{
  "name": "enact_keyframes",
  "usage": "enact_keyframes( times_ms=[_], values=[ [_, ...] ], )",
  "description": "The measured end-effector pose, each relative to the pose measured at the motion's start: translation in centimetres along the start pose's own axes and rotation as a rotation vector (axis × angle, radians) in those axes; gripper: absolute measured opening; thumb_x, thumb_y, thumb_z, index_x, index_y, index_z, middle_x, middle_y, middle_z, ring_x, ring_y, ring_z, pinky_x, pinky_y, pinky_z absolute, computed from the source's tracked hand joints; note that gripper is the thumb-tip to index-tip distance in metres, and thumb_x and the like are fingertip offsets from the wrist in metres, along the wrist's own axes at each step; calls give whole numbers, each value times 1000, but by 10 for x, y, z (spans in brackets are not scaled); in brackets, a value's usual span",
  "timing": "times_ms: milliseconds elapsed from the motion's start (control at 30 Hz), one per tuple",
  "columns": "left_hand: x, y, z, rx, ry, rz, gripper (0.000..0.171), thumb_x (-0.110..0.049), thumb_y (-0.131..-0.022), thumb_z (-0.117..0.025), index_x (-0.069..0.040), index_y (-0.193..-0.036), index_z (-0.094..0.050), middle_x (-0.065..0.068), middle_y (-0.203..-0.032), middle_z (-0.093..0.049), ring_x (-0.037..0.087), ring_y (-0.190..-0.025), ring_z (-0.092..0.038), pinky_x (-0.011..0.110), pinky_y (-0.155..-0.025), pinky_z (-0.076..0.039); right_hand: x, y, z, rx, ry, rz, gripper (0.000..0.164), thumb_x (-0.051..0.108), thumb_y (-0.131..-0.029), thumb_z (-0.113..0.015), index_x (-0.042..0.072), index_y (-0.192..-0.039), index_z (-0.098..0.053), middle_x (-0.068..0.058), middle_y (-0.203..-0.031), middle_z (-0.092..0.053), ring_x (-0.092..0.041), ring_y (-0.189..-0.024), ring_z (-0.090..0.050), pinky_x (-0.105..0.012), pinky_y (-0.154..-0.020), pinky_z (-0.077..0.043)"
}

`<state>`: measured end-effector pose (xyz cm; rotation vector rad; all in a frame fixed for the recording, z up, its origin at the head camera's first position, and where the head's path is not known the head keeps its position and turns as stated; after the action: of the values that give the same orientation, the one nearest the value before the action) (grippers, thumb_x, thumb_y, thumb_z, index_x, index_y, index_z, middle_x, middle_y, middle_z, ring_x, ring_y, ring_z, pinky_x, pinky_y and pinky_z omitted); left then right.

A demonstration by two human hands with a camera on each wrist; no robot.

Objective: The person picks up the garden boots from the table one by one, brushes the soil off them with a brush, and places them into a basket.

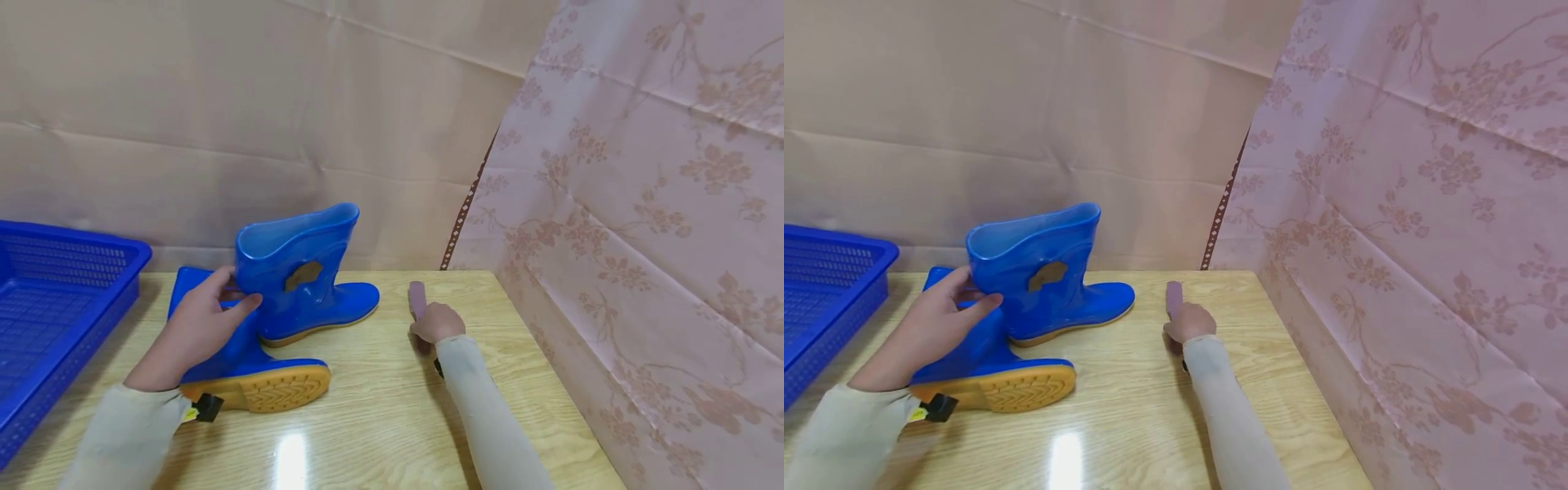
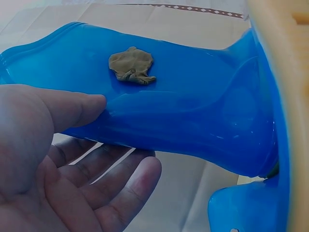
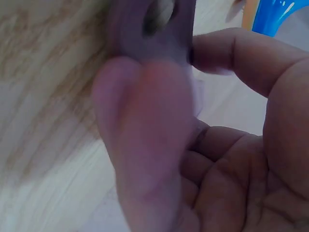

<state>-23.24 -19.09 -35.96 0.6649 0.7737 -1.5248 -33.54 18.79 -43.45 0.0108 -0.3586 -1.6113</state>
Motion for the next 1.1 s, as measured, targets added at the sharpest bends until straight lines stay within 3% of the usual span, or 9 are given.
enact_keyframes(
  times_ms=[133, 267, 400, 500, 633, 800, 933, 1100],
  values=[
    [2, 0, 0, 3, -1, 7, 64, -42, -107, -56, -4, -155, -38, 27, -145, -55, 51, -130, -55, 74, -100, -45, -1, -1, 1, 5, -208, 29, 24, 21, -94, -70, 5, -76, -69, -7, -66, -69, -16, -51, -57, -28, -50, -50],
    [3, 0, 1, -3, -7, 0, 62, -40, -107, -57, -4, -154, -40, 28, -145, -55, 51, -129, -55, 73, -99, -46, 10, 5, 14, -46, -438, 97, 22, 20, -97, -68, 5, -81, -67, -8, -76, -71, -18, -58, -64, -31, -55, -59],
    [3, 1, 2, -1, -9, -3, 60, -39, -107, -57, -3, -153, -41, 28, -143, -57, 50, -128, -56, 73, -98, -47, 32, 20, 41, -192, -593, 241, 20, 22, -98, -69, 5, -87, -69, -8, -82, -71, -19, -66, -69, -31, -60, -62],
    [3, 0, 1, 4, -8, 1, 60, -40, -107, -57, -4, -152, -41, 27, -142, -57, 49, -128, -56, 72, -99, -47, 52, 40, 67, -360, -667, 385, 17, 23, -97, -71, 7, -90, -72, -5, -82, -72, -18, -71, -68, -30, -62, -61],
    [3, 0, 2, 6, -11, 13, 61, -43, -107, -56, -5, -152, -41, 27, -141, -58, 49, -128, -56, 73, -99, -46, 76, 69, 92, -510, -724, 566, 14, 22, -98, -73, 8, -95, -75, -3, -88, -75, -17, -80, -71, -32, -69, -62],
    [3, 0, 2, 7, -5, 15, 62, -44, -107, -56, -5, -153, -41, 26, -142, -58, 48, -129, -56, 73, -98, -47, 91, 89, 95, -494, -755, 695, 10, 16, -98, -74, 7, -102, -76, -3, -96, -78, -15, -85, -75, -29, -75, -63],
    [2, 0, 2, -1, -11, 5, 62, -43, -107, -57, -6, -154, -41, 26, -141, -59, 48, -127, -57, 72, -98, -47, 94, 100, 98, -507, -703, 747, 12, 13, -95, -77, 8, -106, -76, -3, -100, -79, -14, -87, -75, -28, -74, -63],
    [-5, 2, 9, -54, -20, -71, 51, -40, -107, -57, -7, -145, -52, 21, -130, -67, 43, -119, -63, 66, -96, -52, 97, 110, 102, -556, -615, 815, 15, 12, -93, -78, 9, -108, -76, -3, -103, -78, -14, -90, -76, -32, -76, -64]
  ],
)
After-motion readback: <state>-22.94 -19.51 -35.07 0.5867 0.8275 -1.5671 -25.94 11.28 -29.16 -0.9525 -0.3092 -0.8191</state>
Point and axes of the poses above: each hand's wrist, its own y-axis away from the middle knuckle, its own z-axis out of the back of the hand, x = y × z, the point moved 7 cm from there along -y, towards the middle knuckle
